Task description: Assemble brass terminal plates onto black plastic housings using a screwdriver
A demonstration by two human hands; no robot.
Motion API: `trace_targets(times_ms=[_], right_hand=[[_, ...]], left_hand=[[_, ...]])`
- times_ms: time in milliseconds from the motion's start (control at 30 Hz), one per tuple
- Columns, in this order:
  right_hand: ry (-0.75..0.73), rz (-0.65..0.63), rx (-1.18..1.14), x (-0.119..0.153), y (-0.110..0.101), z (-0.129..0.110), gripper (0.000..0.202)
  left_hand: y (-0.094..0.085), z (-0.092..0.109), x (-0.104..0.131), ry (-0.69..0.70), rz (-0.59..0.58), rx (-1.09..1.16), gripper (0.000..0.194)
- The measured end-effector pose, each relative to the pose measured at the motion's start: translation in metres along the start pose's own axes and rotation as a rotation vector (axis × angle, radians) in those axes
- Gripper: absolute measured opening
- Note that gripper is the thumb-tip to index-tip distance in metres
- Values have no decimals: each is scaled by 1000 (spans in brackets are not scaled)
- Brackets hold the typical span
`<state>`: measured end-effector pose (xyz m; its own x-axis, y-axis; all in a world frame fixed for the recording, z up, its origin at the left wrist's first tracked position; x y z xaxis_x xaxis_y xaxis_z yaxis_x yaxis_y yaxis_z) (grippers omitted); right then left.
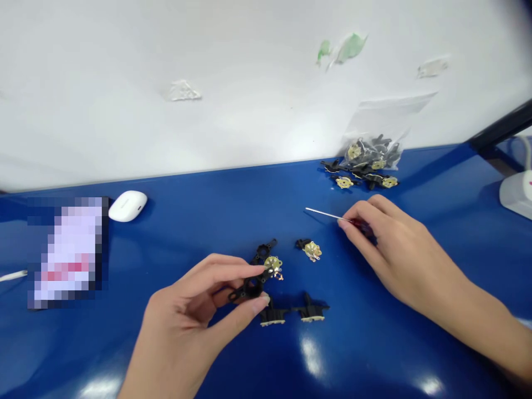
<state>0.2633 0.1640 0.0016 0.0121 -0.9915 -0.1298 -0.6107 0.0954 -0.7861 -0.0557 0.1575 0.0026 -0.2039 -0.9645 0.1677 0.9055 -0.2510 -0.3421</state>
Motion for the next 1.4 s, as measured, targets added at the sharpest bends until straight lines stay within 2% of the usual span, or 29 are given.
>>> trace_targets(times_ms=[100, 233, 367, 567, 767, 933, 1100, 1267, 1400], right_hand=[[-33, -29, 3, -1, 0, 6, 29], [-86, -70, -16, -6, -5, 12, 23], [-134, -50, -37, -7, -10, 11, 21], [-294, -34, -143, -9, -8, -16, 12], [-373, -191, -230, -13, 21, -39, 16], [-365, -224, -264, -17, 32, -41, 11], [-335, -165, -360, -21, 23, -44, 11], [-188, -40, -504, -20, 7, -36, 9], [-70, -62, -673, -18, 2, -29, 17]], left_hand=[[-2, 0, 0, -26, 35, -44, 17], [-6, 5, 0, 27, 83, -108, 21], [-8, 6, 2, -6, 119, -129, 24], [-4, 13, 2, -74, 113, -127, 15], [-2, 18, 1, 8, 109, -135, 14], [-3, 18, 0, 41, 119, -115, 16], [-3, 14, -1, 79, 89, -113, 19], [-4, 10, 0, 12, 120, -131, 19], [-4, 11, 0, 17, 129, -147, 19]])
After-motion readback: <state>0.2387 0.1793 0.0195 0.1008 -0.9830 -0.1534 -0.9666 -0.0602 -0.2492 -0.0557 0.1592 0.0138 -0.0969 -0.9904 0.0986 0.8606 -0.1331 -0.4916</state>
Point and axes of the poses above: each hand's wrist, its own x-axis away from the middle knuckle, its own y-axis out of the palm, z = x × y, the point moved 5 cm from there along -x, towards the middle knuckle, and after that the axes turned 11 degrees about -x, right-handed, at the moved point
